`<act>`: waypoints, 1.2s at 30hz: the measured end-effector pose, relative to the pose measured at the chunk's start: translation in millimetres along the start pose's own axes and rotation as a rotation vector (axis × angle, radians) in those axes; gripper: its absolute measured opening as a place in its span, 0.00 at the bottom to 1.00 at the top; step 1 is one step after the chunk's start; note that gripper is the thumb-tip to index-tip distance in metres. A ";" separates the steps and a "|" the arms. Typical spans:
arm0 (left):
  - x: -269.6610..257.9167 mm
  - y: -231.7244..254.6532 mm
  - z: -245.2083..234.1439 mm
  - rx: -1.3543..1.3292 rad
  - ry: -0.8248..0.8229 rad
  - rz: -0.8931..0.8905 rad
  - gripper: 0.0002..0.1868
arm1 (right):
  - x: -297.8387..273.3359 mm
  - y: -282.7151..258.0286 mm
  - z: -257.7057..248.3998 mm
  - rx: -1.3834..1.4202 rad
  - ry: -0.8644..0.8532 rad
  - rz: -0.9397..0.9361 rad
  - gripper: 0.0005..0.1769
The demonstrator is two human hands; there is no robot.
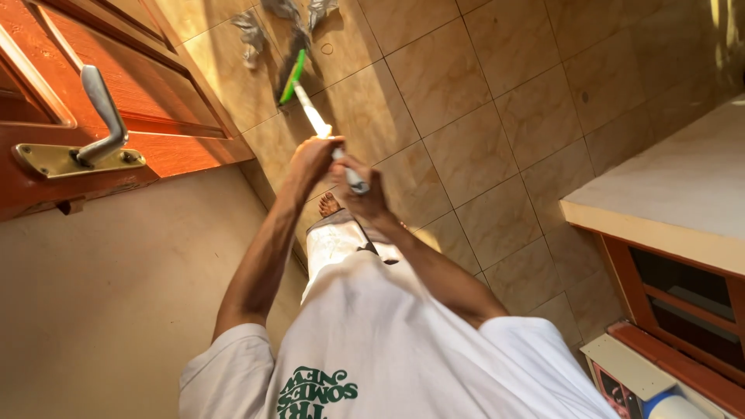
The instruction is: Sweeping the floor with a broom to collect trash.
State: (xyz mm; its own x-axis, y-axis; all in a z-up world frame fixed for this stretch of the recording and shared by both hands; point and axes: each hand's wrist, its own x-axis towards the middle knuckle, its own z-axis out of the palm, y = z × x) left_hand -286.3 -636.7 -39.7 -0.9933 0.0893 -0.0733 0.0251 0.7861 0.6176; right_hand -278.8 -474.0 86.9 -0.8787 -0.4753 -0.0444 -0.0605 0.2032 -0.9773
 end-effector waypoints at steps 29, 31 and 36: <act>134.0 103.3 107.9 -0.152 0.153 -0.093 0.18 | 55.0 13.5 -185.9 -0.255 0.009 0.102 0.09; 154.4 116.7 122.2 -0.117 0.117 -0.032 0.22 | 56.0 -13.4 -215.3 -0.224 0.003 0.220 0.09; 193.0 193.1 124.9 -0.370 0.039 0.079 0.16 | 42.2 -51.4 -276.1 -0.449 0.073 -0.019 0.07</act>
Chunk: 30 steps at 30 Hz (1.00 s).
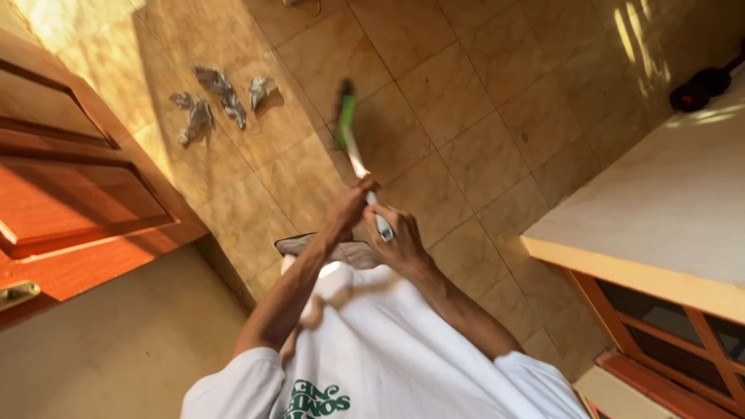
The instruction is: Sweeping the floor with a broom to collect trash.
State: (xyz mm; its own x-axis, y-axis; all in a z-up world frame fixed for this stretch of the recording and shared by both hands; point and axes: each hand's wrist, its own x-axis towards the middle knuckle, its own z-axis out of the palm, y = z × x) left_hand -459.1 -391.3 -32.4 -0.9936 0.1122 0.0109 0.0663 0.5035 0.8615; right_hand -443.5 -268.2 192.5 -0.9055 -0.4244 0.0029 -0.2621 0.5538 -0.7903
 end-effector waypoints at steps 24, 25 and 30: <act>111.7 -87.7 -125.0 0.204 -0.003 -0.092 0.22 | 189.1 56.5 88.8 0.198 -0.053 0.046 0.10; 123.6 -85.6 -117.5 0.198 -0.009 -0.089 0.22 | 194.5 57.3 77.2 0.193 -0.050 0.053 0.10; 175.2 -34.1 -105.2 0.082 -0.041 -0.079 0.18 | 215.7 42.0 8.7 -0.011 -0.063 0.203 0.10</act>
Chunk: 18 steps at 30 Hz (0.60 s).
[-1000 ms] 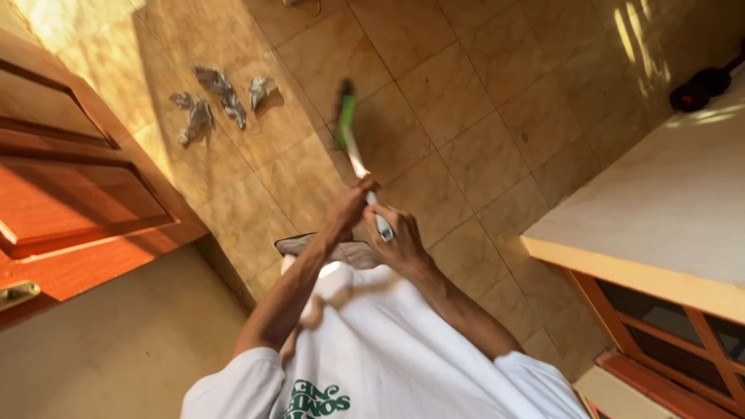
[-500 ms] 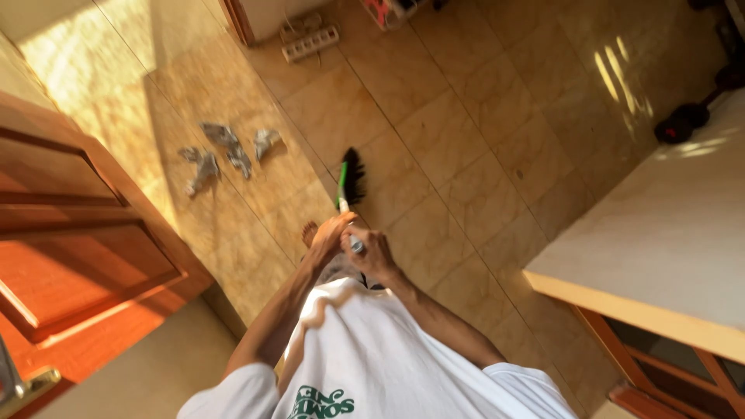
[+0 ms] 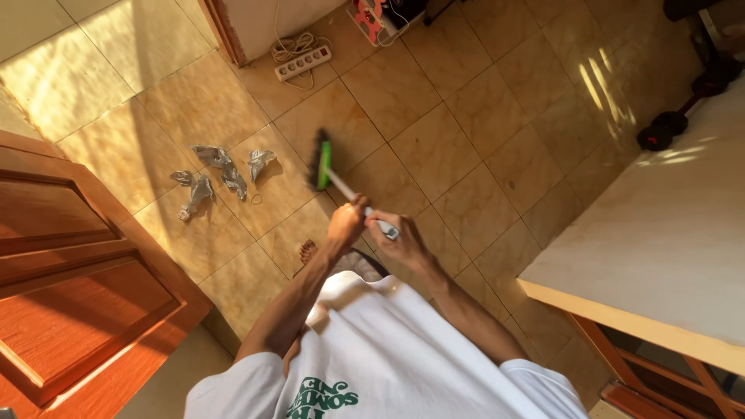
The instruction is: Sweeping the floor with a broom to collect trash.
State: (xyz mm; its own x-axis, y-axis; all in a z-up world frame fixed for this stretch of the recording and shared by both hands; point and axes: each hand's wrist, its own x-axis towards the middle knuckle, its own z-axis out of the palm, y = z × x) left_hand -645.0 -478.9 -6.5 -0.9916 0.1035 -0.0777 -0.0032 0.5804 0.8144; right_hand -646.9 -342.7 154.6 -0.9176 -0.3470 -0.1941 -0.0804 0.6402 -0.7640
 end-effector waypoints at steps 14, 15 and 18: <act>52.4 -14.0 -23.1 -0.176 0.026 -0.003 0.19 | 89.0 42.9 18.0 0.003 -0.097 -0.327 0.07; 52.8 -16.8 -27.1 -0.155 0.082 -0.051 0.19 | 96.5 40.1 18.6 0.017 -0.106 -0.372 0.08; 58.2 -34.8 -28.5 -0.054 0.149 -0.217 0.19 | 114.5 31.9 15.3 0.046 -0.171 -0.341 0.07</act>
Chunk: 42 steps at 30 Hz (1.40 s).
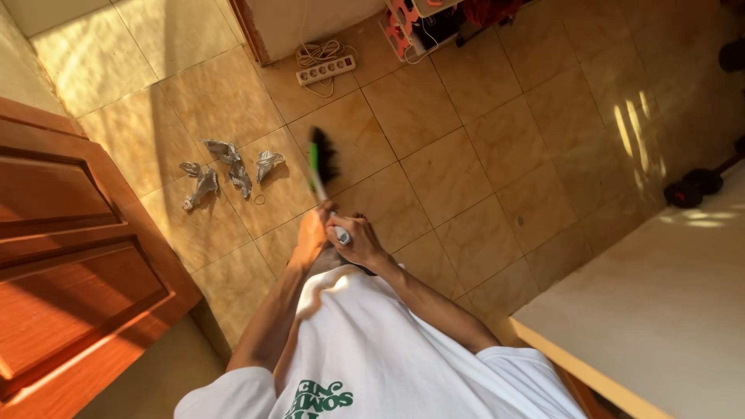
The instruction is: Sweeping the floor with a broom to collect trash.
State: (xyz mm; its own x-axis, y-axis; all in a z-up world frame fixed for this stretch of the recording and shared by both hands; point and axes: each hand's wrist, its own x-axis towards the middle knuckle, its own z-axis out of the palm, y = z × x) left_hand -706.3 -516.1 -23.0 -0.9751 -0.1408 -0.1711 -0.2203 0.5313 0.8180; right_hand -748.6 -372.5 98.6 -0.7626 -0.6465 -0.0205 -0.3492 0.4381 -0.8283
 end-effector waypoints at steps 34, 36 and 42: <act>172.5 5.5 -51.6 0.109 0.424 -0.200 0.19 | 223.6 24.5 -64.2 0.089 -0.340 -0.196 0.05; 188.4 12.1 -64.0 -0.002 0.477 -0.192 0.15 | 237.3 11.8 -71.0 -0.051 -0.326 -0.292 0.05; 216.9 -10.1 -71.5 -0.204 0.489 -0.188 0.17 | 277.0 34.2 -41.2 -0.238 -0.471 -0.223 0.05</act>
State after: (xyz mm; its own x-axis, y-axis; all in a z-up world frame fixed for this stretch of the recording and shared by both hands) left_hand -913.8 -611.7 -29.1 -0.7841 -0.6141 -0.0898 -0.3331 0.2944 0.8958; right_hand -994.2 -510.9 87.6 -0.3509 -0.9240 -0.1523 -0.6279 0.3528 -0.6937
